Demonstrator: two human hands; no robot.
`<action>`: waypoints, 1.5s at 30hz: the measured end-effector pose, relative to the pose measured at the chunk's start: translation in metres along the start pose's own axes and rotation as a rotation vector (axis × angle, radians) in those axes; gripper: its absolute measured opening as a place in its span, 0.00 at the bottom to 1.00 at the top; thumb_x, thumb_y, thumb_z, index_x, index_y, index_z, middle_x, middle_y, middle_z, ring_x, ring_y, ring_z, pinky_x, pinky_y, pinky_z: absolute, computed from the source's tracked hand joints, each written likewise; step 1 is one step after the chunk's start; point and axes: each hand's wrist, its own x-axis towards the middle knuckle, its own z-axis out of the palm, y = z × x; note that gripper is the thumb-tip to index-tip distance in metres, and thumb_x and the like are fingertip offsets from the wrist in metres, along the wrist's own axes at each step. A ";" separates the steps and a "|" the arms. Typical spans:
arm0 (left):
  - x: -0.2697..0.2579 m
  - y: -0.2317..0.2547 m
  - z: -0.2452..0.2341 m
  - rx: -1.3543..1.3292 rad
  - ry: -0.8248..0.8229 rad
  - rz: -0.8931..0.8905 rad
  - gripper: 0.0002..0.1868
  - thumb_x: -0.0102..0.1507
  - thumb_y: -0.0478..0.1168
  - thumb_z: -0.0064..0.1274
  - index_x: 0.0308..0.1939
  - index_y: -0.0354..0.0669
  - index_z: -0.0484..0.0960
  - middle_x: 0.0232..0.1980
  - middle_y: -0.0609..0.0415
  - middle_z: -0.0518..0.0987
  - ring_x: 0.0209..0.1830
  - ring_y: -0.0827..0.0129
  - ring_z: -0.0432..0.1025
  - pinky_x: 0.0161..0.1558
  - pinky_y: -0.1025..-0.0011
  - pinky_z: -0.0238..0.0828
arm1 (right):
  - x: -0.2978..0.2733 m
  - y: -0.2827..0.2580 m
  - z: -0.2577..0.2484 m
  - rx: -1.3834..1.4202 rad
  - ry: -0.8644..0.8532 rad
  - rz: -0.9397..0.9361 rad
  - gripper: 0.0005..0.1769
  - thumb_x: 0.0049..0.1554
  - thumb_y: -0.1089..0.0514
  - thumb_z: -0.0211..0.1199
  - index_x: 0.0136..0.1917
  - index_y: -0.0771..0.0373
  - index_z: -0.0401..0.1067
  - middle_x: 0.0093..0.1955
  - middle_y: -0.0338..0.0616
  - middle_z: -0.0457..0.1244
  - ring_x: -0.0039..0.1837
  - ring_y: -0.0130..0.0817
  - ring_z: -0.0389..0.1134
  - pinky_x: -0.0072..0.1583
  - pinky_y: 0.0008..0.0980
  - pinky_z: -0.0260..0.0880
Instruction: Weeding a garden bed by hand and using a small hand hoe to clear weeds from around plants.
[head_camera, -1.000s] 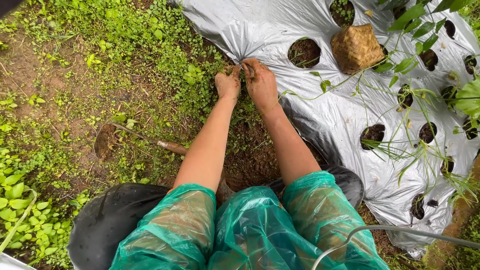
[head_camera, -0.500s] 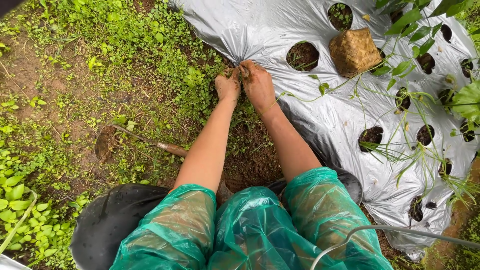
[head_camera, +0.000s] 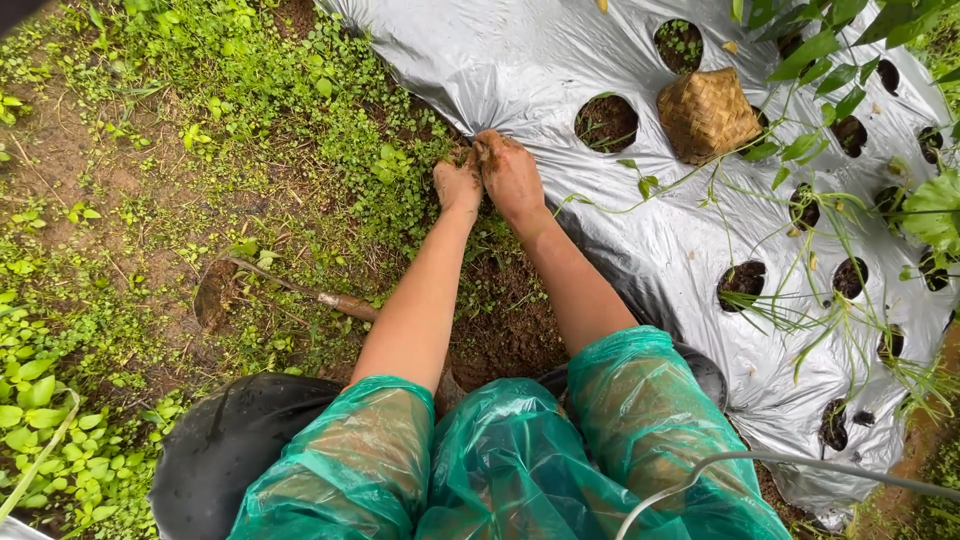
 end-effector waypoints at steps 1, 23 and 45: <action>0.013 -0.012 0.006 -0.016 0.098 0.010 0.21 0.73 0.47 0.46 0.55 0.29 0.79 0.49 0.41 0.81 0.58 0.58 0.75 0.59 0.75 0.69 | 0.001 0.003 0.003 -0.021 -0.004 -0.007 0.12 0.69 0.53 0.50 0.54 0.60 0.71 0.38 0.56 0.68 0.44 0.58 0.73 0.47 0.52 0.75; 0.167 -0.159 0.038 0.177 0.359 0.028 0.23 0.65 0.49 0.60 0.56 0.36 0.78 0.41 0.47 0.86 0.45 0.58 0.83 0.41 0.66 0.78 | -0.004 -0.052 -0.045 -0.183 0.024 -0.086 0.22 0.69 0.37 0.44 0.56 0.54 0.67 0.41 0.55 0.69 0.48 0.55 0.74 0.50 0.50 0.75; 0.076 -0.068 0.029 0.101 0.408 0.069 0.23 0.63 0.44 0.61 0.50 0.23 0.82 0.42 0.28 0.83 0.50 0.34 0.78 0.42 0.49 0.75 | 0.004 -0.034 -0.019 -0.051 0.195 -0.093 0.20 0.70 0.49 0.41 0.44 0.59 0.67 0.32 0.55 0.62 0.38 0.59 0.70 0.40 0.48 0.71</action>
